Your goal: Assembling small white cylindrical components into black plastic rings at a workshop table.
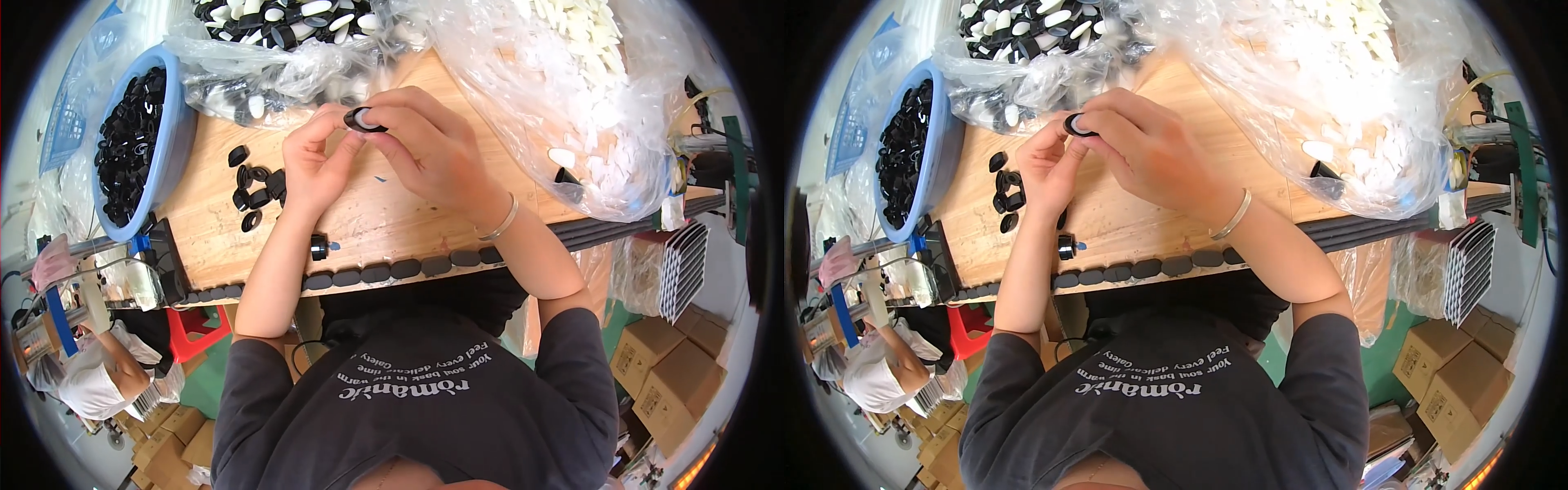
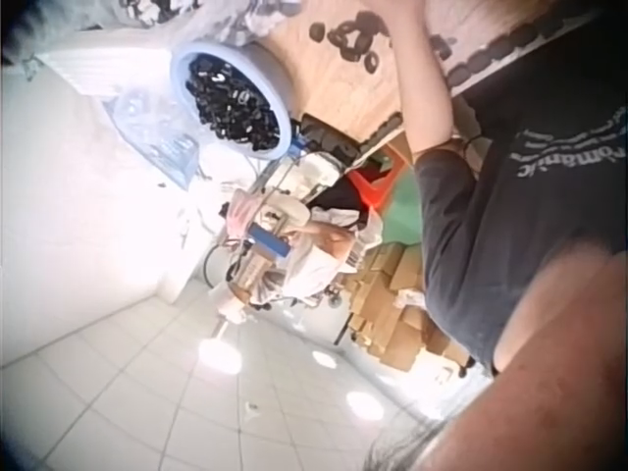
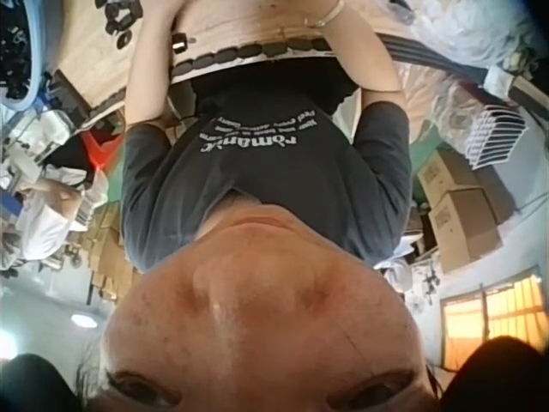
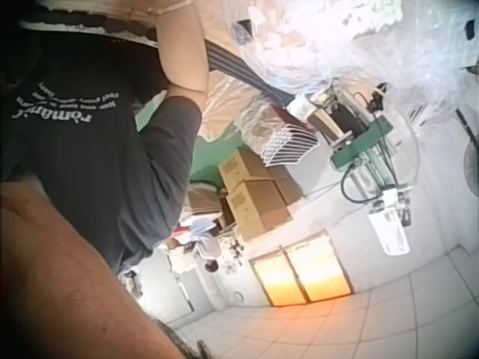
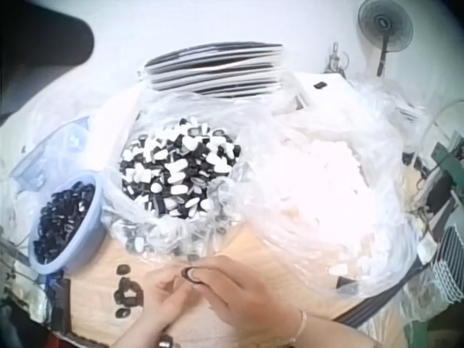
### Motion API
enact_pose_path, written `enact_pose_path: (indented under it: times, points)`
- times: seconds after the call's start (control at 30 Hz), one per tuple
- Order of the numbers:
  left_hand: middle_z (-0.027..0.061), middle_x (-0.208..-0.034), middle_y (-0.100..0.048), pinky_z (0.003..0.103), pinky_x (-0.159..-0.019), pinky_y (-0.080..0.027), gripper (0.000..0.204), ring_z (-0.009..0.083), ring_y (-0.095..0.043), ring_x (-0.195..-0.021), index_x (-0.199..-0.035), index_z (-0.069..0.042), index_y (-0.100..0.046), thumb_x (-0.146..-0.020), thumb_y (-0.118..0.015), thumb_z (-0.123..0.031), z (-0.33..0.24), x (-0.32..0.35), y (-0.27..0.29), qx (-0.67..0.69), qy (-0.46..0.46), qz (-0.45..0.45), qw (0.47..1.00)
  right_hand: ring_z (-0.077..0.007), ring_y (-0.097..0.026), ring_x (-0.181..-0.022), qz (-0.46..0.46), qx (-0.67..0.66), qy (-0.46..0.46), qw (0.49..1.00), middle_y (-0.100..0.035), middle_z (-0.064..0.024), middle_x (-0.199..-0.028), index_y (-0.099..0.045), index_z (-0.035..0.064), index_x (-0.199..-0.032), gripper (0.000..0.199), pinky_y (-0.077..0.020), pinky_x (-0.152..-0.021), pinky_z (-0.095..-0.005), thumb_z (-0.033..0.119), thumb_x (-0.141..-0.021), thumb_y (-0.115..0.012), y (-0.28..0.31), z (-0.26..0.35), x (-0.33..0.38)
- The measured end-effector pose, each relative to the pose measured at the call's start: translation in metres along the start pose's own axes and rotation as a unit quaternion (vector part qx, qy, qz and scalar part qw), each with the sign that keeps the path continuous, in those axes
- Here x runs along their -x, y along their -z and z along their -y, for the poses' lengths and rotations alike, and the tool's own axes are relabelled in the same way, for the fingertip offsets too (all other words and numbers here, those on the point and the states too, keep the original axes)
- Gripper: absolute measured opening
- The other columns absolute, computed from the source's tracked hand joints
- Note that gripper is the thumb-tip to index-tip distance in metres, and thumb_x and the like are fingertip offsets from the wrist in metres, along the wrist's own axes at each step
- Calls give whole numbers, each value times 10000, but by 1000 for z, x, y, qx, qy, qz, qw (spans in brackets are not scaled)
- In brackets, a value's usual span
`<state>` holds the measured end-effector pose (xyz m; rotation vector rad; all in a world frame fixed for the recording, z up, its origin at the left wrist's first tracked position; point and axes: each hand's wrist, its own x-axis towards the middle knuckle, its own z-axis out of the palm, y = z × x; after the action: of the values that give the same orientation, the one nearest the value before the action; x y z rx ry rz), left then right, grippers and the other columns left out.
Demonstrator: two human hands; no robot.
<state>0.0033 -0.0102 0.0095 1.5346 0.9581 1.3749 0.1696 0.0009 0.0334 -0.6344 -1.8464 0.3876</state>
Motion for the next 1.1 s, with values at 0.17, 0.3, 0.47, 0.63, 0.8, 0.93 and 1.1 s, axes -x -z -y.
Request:
enact_pose_path:
  times: [0.17, 0.3, 0.47, 0.63, 0.8, 0.93, 1.1]
  points:
    - [59, -893, -631, 274, -808, -425, 99, 159, -559, -874, -865, 15, -643, -788, -621, 73, -2, -1, -2, -35, -10, -20, 999, -231, -618, -778, 20, 12, 3, 1000, -621, -104, -942, -630, 4, -949, 195, -512, -664, -284, -38, -761, -666, 3, 1, -2]
    - [76, -911, -655, 286, -836, -429, 104, 166, -573, -897, -866, 17, -657, -777, -644, 69, 1, -2, -2, -71, -76, -27, 994, -228, -615, -773, 28, 27, 24, 999, -618, -104, -941, -631, -4, -938, 182, -509, -659, -284, -42, -763, -663, 3, -1, -2]
    - [74, -911, -665, 292, -846, -433, 125, 162, -578, -893, -889, 18, -684, -780, -653, 71, 6, 6, -6, 54, 14, -59, 997, -225, -617, -768, 2, 0, 8, 1000, -621, -104, -936, -633, -1, -931, 177, -510, -660, -282, -38, -762, -668, 1, 0, -2]
    - [63, -955, -657, 272, -849, -433, 143, 144, -574, -909, -929, 8, -692, -801, -654, 59, 7, 6, -6, 110, 77, -30, 990, -227, -621, -765, 4, 4, 0, 1000, -626, -105, -932, -633, 1, -928, 169, -512, -657, -282, -28, -766, -674, 1, -1, -2]
    - [46, -966, -644, 252, -848, -422, 163, 124, -558, -904, -965, 9, -672, -808, -653, 49, 6, 4, -6, 133, 86, -28, 987, -227, -630, -778, 4, -9, -17, 1000, -632, -100, -932, -624, 13, -935, 178, -513, -660, -280, -18, -769, -680, 2, 1, -3]
    - [36, -961, -623, 245, -861, -404, 198, 112, -533, -910, -988, 5, -640, -798, -650, 57, 7, 1, -6, 59, 49, -27, 997, -228, -635, -789, 4, -14, -43, 999, -636, -97, -936, -617, 23, -941, 195, -518, -666, -280, -13, -763, -686, 3, 0, -2]
    - [43, -942, -606, 251, -856, -398, 189, 124, -523, -909, -972, 5, -625, -794, -636, 65, 7, 0, -4, 29, 4, -21, 999, -224, -633, -792, 12, 12, 17, 1000, -636, -91, -942, -624, 31, -942, 211, -522, -669, -280, -14, -747, -692, 4, -3, -4]
